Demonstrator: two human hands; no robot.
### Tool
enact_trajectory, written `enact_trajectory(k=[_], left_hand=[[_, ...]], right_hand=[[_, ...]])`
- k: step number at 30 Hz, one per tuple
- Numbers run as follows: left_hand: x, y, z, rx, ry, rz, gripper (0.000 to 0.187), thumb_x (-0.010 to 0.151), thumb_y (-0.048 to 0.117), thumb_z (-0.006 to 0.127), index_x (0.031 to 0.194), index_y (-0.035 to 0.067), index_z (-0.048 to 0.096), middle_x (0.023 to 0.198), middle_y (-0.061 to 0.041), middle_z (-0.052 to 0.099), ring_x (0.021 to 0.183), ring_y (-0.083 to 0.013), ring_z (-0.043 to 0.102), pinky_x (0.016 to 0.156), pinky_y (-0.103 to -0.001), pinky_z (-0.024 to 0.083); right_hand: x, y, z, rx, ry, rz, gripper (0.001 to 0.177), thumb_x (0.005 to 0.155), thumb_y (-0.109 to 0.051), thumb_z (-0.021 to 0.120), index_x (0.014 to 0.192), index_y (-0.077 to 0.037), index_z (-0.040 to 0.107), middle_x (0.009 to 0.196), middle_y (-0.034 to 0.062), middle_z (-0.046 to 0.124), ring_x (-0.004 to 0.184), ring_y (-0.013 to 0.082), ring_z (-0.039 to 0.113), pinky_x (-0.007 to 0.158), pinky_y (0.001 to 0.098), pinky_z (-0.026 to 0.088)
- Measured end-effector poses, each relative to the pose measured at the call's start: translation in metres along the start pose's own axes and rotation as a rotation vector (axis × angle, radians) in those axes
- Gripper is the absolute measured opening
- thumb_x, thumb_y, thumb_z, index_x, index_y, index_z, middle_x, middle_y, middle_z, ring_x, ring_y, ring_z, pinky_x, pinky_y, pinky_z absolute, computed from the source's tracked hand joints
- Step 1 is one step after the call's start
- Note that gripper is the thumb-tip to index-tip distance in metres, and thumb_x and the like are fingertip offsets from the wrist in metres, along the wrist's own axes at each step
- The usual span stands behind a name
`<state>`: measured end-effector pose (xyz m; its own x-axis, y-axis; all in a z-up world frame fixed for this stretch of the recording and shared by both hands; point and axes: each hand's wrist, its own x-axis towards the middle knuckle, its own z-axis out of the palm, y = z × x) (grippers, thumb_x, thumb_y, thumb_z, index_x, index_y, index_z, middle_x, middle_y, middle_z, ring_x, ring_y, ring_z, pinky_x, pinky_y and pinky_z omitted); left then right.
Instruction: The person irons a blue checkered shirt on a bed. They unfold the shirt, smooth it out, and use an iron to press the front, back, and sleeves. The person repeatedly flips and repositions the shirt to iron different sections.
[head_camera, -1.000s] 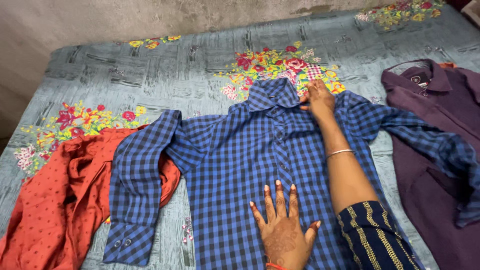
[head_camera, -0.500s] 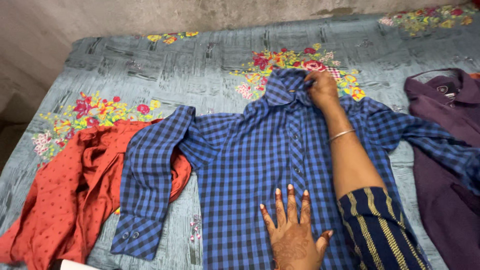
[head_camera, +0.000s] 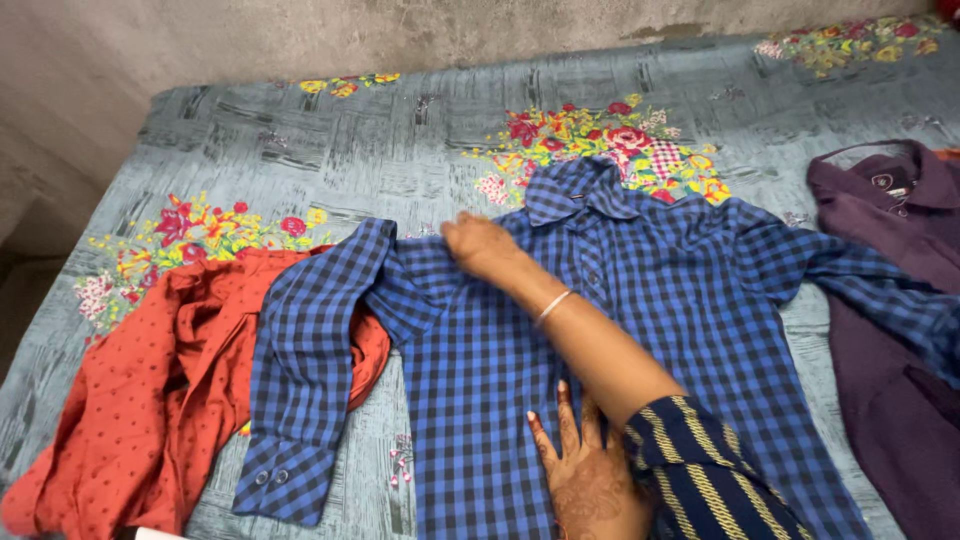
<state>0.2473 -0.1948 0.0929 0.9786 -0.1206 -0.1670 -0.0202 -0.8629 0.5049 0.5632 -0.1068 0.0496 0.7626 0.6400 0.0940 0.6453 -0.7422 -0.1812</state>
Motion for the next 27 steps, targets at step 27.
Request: enact_trajectory(k=[27], left_hand=[[0.000, 0.003, 0.009, 0.040, 0.019, -0.020, 0.099, 0.085, 0.066, 0.062, 0.161, 0.018, 0.021, 0.172, -0.015, 0.000, 0.157, -0.0382, -0.008, 0.114, -0.069, -0.012]], right_hand=[[-0.182, 0.336, -0.017, -0.107, 0.525, 0.664, 0.031, 0.085, -0.023, 0.081, 0.112, -0.010, 0.074, 0.118, 0.0276, 0.062, 0.111, 0.0451, 0.062, 0.097, 0.0512, 0.052]])
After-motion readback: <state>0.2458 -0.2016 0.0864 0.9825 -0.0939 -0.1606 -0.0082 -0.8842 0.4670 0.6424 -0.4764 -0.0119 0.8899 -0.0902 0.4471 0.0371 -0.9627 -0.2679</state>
